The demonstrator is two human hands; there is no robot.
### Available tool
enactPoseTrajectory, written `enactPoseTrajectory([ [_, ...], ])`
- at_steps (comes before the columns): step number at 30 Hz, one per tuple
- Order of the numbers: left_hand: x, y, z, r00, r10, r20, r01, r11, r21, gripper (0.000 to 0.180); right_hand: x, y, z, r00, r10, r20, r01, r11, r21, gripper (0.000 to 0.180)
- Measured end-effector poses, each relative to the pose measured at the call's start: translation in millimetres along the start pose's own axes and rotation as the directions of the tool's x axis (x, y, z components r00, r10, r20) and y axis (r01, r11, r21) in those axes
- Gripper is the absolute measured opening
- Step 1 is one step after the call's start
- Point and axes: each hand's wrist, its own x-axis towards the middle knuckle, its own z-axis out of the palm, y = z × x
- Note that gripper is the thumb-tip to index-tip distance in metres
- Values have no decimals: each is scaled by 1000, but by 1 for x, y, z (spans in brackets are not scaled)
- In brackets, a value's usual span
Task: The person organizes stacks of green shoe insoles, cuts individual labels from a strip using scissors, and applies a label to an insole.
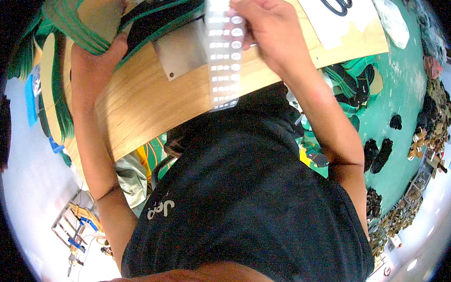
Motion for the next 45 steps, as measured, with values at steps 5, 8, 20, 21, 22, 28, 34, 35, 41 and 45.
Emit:
enactPoseTrajectory([
  [5, 0, -8, -11, 973, -202, -108, 157, 931, -329, 20, 11, -12, 14, 984, 156, 87, -133, 965, -224, 23],
  [8, -1, -17, -15, 930, -320, -183, 216, 876, -432, 18, 18, -14, 31, 957, 259, 127, -200, 913, -355, 28],
  [20, -5, -19, -19, 943, -277, -184, 194, 908, -371, 28, 17, -13, 32, 945, 305, 117, -236, 886, -399, 29],
  [21, -6, -18, -19, 945, -258, -202, 169, 912, -374, 28, 16, -13, 33, 946, 304, 116, -236, 885, -401, 29],
  [22, -6, -19, -19, 941, -271, -201, 179, 905, -385, 28, 16, -13, 33, 946, 305, 113, -237, 884, -402, 28],
  [28, -5, -24, -17, 935, -289, -205, 178, 884, -432, 27, 15, -16, 34, 944, 312, 108, -244, 880, -408, 28],
  [34, -3, -24, -15, 933, -287, -218, 151, 860, -487, 23, 17, -16, 31, 941, 313, 128, -242, 887, -393, 28],
  [35, -4, -25, -15, 935, -278, -219, 139, 857, -496, 22, 17, -15, 30, 939, 315, 141, -241, 890, -387, 28],
  [41, -8, -22, -13, 944, -252, -214, 170, 925, -339, 23, 14, -22, 38, 923, 375, 85, -297, 836, -462, 30],
  [45, -5, 0, -4, 973, -209, 97, 219, 969, -112, 31, 13, -22, 35, 920, 382, 89, -304, 837, -455, 29],
])
